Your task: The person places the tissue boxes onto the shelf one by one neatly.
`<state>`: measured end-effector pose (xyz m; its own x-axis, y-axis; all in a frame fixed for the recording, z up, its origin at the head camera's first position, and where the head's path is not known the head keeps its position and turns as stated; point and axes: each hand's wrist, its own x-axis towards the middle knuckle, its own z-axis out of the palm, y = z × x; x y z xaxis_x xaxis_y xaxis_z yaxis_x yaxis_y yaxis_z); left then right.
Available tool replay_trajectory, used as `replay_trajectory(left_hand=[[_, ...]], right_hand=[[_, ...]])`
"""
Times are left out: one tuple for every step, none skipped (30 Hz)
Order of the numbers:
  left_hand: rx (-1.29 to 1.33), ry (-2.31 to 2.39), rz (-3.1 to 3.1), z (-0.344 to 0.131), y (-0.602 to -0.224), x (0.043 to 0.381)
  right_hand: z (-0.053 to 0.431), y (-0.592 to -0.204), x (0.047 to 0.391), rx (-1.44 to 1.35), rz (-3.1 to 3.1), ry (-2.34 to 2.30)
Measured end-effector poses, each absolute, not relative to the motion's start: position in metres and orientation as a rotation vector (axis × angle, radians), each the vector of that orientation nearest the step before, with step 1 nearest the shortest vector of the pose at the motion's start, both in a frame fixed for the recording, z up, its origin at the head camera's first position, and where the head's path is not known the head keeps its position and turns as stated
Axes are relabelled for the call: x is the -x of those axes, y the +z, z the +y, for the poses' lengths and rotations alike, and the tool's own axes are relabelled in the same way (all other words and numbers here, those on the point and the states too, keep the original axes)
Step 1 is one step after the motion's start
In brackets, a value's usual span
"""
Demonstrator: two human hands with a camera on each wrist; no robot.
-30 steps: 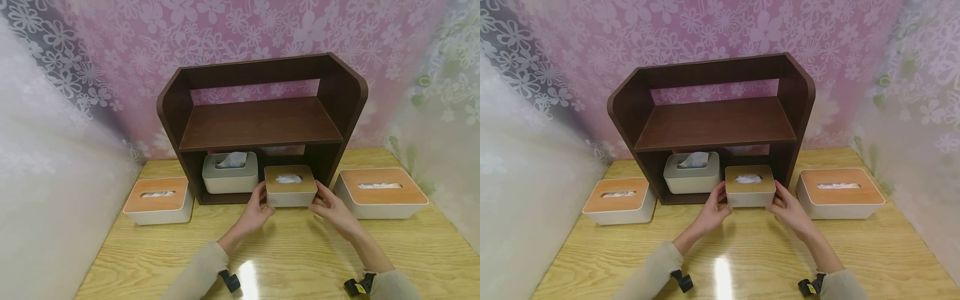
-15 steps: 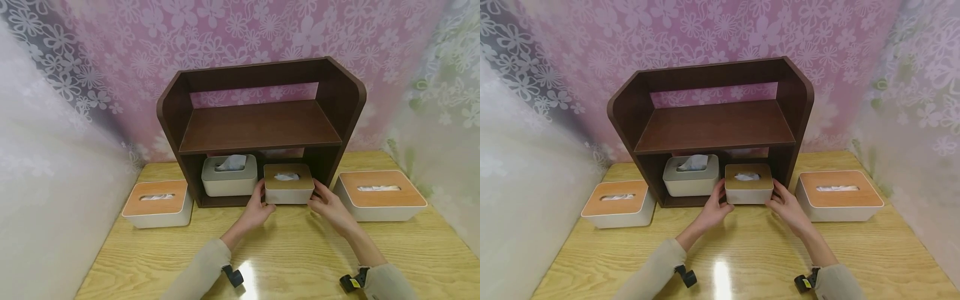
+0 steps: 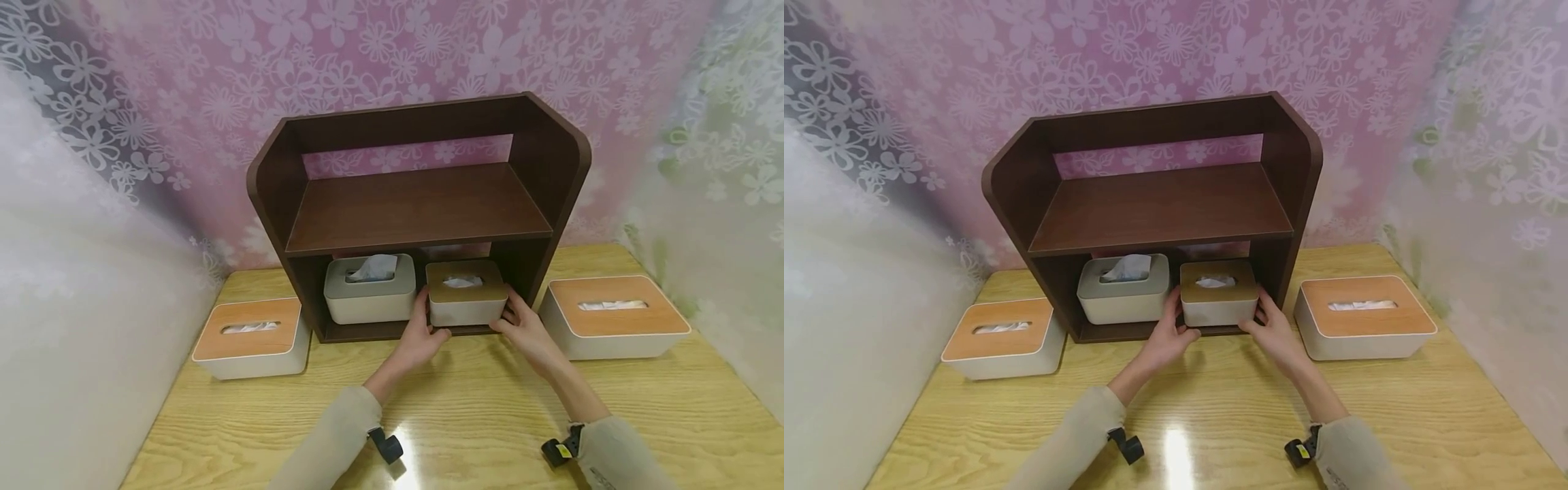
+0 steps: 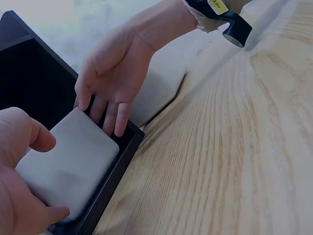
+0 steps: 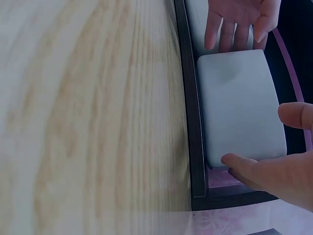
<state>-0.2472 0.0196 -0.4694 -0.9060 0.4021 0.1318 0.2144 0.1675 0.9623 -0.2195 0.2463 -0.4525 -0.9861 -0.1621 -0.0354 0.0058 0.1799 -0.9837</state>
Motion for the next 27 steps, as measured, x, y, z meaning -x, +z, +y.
replay_trajectory(left_hand=[[-0.606,1.839,2.276,0.020,-0.469,0.248],[-0.597,1.840,2.275,0.020,-0.469,0.248],[-0.589,1.845,2.273,0.021,-0.469,0.248],[-0.584,1.854,2.266,0.021,-0.468,0.249],[-0.580,1.860,2.260,0.022,-0.468,0.249],[-0.577,1.864,2.260,0.023,-0.469,0.250],[-0.570,1.862,2.264,0.024,-0.469,0.251],[-0.568,1.853,2.278,0.025,-0.470,0.252],[-0.568,1.845,2.296,0.026,-0.470,0.253],[-0.570,1.837,2.314,0.026,-0.470,0.254],[-0.568,1.826,2.340,0.027,-0.471,0.254],[-0.563,1.810,2.369,0.027,-0.471,0.255],[-0.560,1.797,2.391,0.028,-0.471,0.256],[-0.562,1.785,2.414,0.028,-0.472,0.256],[-0.563,1.780,2.427,0.028,-0.472,0.257],[-0.564,1.773,2.438,0.028,-0.472,0.257],[-0.563,1.766,2.444,0.028,-0.473,0.257],[-0.565,1.764,2.447,0.028,-0.473,0.258],[-0.564,1.760,2.450,0.028,-0.473,0.258],[-0.562,1.755,2.453,0.028,-0.473,0.258],[-0.558,1.755,2.451,0.028,-0.473,0.258],[-0.552,1.755,2.450,0.028,-0.473,0.258],[-0.552,1.754,2.449,0.029,-0.472,0.258],[-0.551,1.754,2.449,0.029,-0.471,0.258],[-0.552,1.752,2.449,0.029,-0.470,0.258],[-0.561,1.751,2.449,0.029,-0.470,0.258],[-0.569,1.748,2.453,0.029,-0.469,0.258]], right_hand=[[0.246,-0.453,0.221,0.144,2.307,-1.929],[0.246,-0.453,0.222,0.140,2.306,-1.932],[0.246,-0.454,0.223,0.133,2.309,-1.933],[0.246,-0.455,0.224,0.131,2.310,-1.933],[0.245,-0.455,0.225,0.129,2.313,-1.935],[0.245,-0.456,0.226,0.131,2.317,-1.938],[0.245,-0.457,0.227,0.131,2.322,-1.942],[0.245,-0.457,0.228,0.134,2.327,-1.944],[0.244,-0.458,0.229,0.134,2.330,-1.948],[0.244,-0.459,0.231,0.137,2.330,-1.954],[0.243,-0.459,0.232,0.140,2.332,-1.958],[0.243,-0.460,0.233,0.143,2.333,-1.961],[0.243,-0.460,0.234,0.145,2.331,-1.965],[0.242,-0.460,0.235,0.151,2.331,-1.967],[0.242,-0.460,0.236,0.151,2.331,-1.968],[0.242,-0.460,0.236,0.151,2.329,-1.969],[0.242,-0.459,0.236,0.154,2.329,-1.968],[0.241,-0.458,0.237,0.153,2.330,-1.967],[0.241,-0.458,0.237,0.153,2.331,-1.967],[0.241,-0.457,0.238,0.149,2.332,-1.967],[0.240,-0.457,0.238,0.143,2.331,-1.968],[0.240,-0.456,0.238,0.142,2.331,-1.970],[0.240,-0.456,0.239,0.143,2.330,-1.973],[0.240,-0.456,0.240,0.141,2.328,-1.977],[0.241,-0.456,0.240,0.142,2.324,-1.982],[0.241,-0.456,0.241,0.142,2.319,-1.990],[0.241,-0.456,0.241,0.144,2.315,-1.996]])
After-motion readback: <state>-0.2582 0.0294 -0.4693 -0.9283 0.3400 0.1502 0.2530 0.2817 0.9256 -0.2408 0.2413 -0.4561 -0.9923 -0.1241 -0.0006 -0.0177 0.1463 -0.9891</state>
